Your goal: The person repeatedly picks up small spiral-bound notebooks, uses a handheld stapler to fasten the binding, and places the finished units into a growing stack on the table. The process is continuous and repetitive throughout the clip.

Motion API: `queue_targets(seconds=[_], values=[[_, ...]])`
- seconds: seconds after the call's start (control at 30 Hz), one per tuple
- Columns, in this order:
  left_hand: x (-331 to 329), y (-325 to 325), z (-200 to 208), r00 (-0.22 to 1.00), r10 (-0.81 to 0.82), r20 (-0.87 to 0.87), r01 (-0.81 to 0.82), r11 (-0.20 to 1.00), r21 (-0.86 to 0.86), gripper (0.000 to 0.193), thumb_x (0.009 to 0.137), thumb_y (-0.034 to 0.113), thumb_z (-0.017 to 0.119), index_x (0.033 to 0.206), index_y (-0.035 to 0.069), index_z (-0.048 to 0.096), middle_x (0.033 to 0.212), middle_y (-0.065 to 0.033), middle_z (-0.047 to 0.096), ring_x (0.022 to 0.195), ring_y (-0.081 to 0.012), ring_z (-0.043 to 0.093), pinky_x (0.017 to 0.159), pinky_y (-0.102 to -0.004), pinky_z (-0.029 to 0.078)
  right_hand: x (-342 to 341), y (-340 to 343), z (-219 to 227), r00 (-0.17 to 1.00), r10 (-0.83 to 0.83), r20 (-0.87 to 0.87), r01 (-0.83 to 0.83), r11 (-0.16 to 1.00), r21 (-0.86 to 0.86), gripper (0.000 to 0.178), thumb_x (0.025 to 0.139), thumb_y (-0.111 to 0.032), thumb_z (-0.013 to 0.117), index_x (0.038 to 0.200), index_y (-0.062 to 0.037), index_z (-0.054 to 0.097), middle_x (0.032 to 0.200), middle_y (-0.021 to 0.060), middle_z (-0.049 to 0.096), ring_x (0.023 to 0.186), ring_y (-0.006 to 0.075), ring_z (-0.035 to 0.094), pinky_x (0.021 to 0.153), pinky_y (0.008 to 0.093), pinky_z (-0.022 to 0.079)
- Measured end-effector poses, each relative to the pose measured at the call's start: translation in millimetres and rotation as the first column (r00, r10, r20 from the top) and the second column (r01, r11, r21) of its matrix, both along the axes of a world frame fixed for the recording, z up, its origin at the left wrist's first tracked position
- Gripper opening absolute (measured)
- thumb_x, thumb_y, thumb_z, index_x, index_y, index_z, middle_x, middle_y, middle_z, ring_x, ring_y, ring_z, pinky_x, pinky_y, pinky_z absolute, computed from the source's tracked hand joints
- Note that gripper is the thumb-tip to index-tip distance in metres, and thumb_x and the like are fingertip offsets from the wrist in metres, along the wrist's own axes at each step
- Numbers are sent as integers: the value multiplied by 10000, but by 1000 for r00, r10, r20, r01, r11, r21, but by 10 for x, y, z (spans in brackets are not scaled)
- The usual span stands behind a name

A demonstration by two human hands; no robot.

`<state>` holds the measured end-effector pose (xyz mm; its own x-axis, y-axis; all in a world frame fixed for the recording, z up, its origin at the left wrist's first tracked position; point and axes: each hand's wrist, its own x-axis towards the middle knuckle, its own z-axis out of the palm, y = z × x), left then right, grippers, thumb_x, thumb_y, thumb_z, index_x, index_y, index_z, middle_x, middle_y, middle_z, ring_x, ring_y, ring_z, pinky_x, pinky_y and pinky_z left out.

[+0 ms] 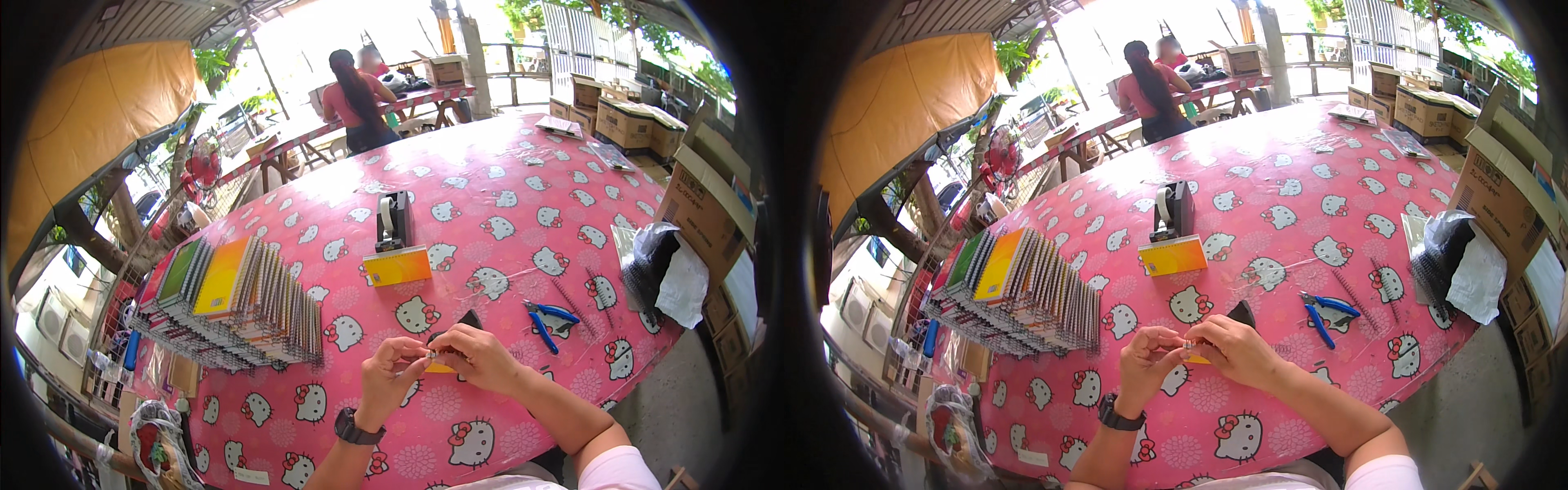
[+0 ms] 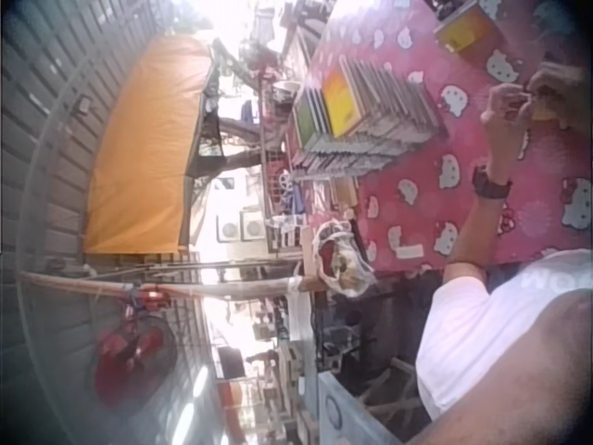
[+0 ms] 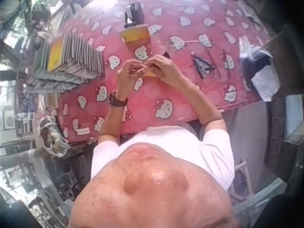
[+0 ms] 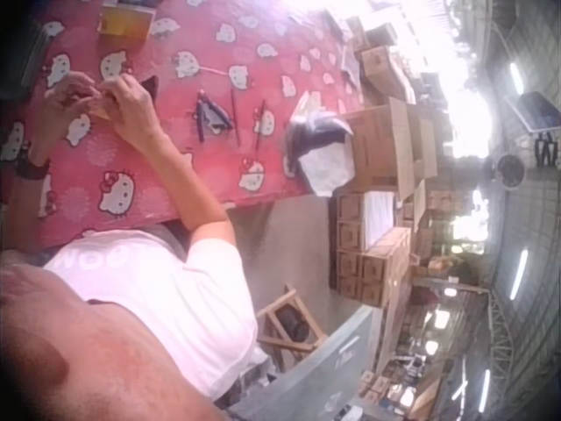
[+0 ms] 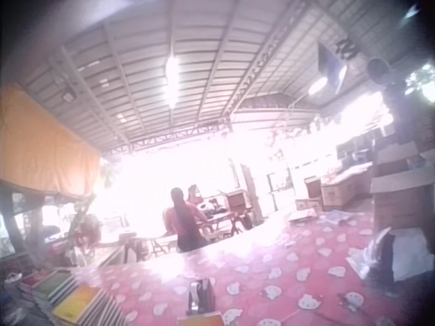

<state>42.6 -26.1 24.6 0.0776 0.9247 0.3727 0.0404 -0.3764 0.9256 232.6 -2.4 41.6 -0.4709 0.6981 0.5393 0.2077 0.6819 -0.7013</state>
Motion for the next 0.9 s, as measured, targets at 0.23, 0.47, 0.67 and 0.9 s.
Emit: queue_targets(seconds=[0.23,0.47,0.67,0.9], values=[[24,-25,15,992,-7,-126,21,994,104,248,819,-68,654,1016,0,519,923,-101,656,867,-137,665,709,-235,564,3,-17,47,1000,14,15,-15,999,49,235,811,-167,700,958,-35,573,843,96,563,775,282,592,659,372,497],[80,-56,-109,988,32,-148,-3,981,195,244,834,-99,618,946,21,437,928,-137,669,861,-131,652,696,-244,551,44,-11,93,996,-24,84,13,993,121,239,808,-212,708,876,-38,559,797,87,555,734,266,563,608,368,469],[112,-47,-143,970,115,-212,-58,964,259,262,836,-89,623,875,44,400,922,-142,673,842,-132,654,685,-241,540,38,-20,102,994,-56,93,43,989,140,219,830,-209,686,834,-24,569,777,98,559,721,274,564,606,370,469],[119,-74,-85,950,206,-233,-135,948,287,286,815,11,705,992,32,481,903,-119,678,786,-124,645,671,-228,522,-6,-23,48,997,-27,71,22,997,72,131,854,-134,632,865,-14,584,811,128,583,760,312,587,641,391,481]])
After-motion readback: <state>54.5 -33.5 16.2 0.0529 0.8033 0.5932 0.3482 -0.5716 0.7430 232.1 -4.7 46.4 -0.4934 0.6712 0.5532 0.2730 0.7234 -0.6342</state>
